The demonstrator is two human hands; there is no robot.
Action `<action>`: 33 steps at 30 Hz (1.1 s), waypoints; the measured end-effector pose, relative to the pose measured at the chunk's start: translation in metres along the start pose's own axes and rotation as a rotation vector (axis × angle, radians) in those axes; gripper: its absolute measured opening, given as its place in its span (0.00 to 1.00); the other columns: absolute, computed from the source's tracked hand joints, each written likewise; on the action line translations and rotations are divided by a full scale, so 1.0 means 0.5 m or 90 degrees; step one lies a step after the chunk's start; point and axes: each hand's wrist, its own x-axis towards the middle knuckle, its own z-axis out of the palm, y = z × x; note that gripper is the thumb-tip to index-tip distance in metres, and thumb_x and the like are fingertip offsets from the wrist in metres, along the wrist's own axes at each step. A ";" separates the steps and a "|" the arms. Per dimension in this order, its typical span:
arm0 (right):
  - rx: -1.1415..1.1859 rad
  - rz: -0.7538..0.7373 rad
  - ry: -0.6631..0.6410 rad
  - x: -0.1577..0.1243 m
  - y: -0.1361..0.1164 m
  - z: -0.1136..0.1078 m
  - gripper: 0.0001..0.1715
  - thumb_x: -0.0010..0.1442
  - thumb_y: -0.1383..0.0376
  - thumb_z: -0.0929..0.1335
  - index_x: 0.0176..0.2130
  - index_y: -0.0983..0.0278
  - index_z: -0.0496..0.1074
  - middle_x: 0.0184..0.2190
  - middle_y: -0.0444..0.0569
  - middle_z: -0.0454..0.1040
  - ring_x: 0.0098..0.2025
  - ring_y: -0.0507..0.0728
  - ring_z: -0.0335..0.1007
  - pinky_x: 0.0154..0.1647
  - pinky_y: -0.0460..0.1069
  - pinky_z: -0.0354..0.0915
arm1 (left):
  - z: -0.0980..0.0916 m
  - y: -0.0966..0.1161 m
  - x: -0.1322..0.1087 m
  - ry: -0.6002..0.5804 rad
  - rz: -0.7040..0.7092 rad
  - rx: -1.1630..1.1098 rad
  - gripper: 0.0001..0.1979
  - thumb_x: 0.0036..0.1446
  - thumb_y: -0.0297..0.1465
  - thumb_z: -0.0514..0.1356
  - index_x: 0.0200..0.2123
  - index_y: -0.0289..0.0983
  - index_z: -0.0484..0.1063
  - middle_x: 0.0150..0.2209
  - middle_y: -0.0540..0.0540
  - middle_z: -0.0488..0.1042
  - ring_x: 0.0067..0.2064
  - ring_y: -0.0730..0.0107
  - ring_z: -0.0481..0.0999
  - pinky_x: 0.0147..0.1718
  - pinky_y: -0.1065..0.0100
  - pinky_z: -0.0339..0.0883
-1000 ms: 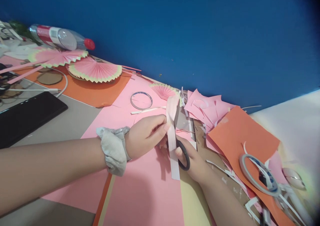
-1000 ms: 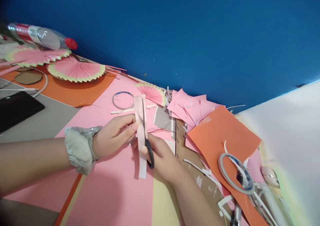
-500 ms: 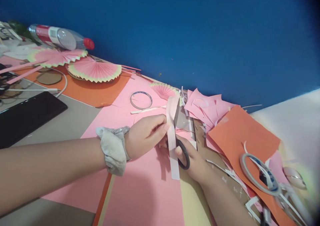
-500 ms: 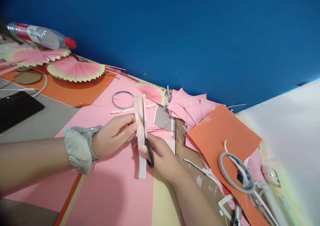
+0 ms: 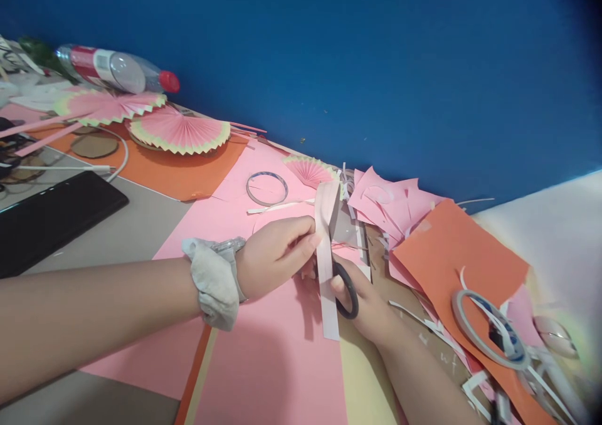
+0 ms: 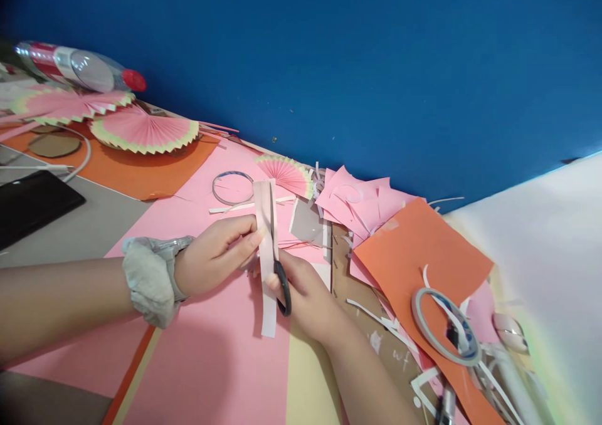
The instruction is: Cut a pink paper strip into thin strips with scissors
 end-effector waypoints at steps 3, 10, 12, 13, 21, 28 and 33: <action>-0.008 0.007 -0.001 -0.001 0.003 0.000 0.31 0.60 0.41 0.56 0.39 0.64 0.66 0.33 0.49 0.66 0.34 0.57 0.61 0.34 0.49 0.60 | 0.000 0.000 0.000 0.002 0.008 0.009 0.13 0.63 0.30 0.47 0.25 0.37 0.60 0.22 0.53 0.66 0.24 0.77 0.65 0.26 0.72 0.61; -0.018 0.009 0.001 -0.003 0.010 0.000 0.30 0.61 0.42 0.55 0.38 0.64 0.66 0.33 0.49 0.66 0.34 0.57 0.59 0.34 0.49 0.59 | 0.000 0.000 0.001 -0.003 0.010 0.000 0.13 0.63 0.30 0.47 0.25 0.37 0.59 0.22 0.54 0.65 0.25 0.77 0.65 0.27 0.73 0.61; -0.017 0.008 -0.003 -0.003 0.009 -0.001 0.32 0.60 0.41 0.54 0.40 0.64 0.66 0.34 0.49 0.66 0.34 0.57 0.60 0.34 0.49 0.60 | 0.000 0.000 0.002 -0.001 0.021 0.018 0.13 0.62 0.30 0.48 0.24 0.37 0.58 0.22 0.54 0.65 0.24 0.77 0.65 0.26 0.73 0.60; -0.017 0.009 -0.003 -0.003 0.009 -0.001 0.32 0.60 0.41 0.54 0.40 0.64 0.66 0.34 0.50 0.66 0.35 0.57 0.60 0.35 0.49 0.60 | 0.000 0.000 0.002 -0.001 0.024 0.023 0.14 0.62 0.29 0.48 0.23 0.37 0.58 0.22 0.54 0.65 0.24 0.78 0.64 0.26 0.73 0.60; -0.008 -0.003 0.006 -0.002 0.006 0.000 0.31 0.61 0.42 0.55 0.42 0.64 0.67 0.33 0.49 0.67 0.35 0.57 0.61 0.34 0.49 0.61 | 0.000 0.000 0.000 -0.005 0.015 0.015 0.13 0.63 0.30 0.48 0.24 0.36 0.59 0.22 0.54 0.65 0.24 0.78 0.64 0.26 0.73 0.59; -0.013 0.007 0.005 -0.003 0.008 -0.001 0.32 0.61 0.41 0.55 0.41 0.65 0.67 0.34 0.50 0.68 0.34 0.57 0.62 0.34 0.50 0.62 | -0.002 0.002 0.001 -0.010 0.013 0.024 0.13 0.63 0.30 0.47 0.24 0.37 0.59 0.22 0.53 0.66 0.24 0.77 0.64 0.25 0.73 0.59; -0.021 0.002 0.014 -0.004 0.010 0.000 0.32 0.61 0.42 0.55 0.41 0.64 0.67 0.33 0.49 0.68 0.35 0.58 0.62 0.34 0.50 0.62 | 0.000 0.000 0.002 -0.010 0.015 0.011 0.13 0.63 0.30 0.47 0.24 0.37 0.59 0.22 0.53 0.66 0.24 0.78 0.65 0.27 0.73 0.60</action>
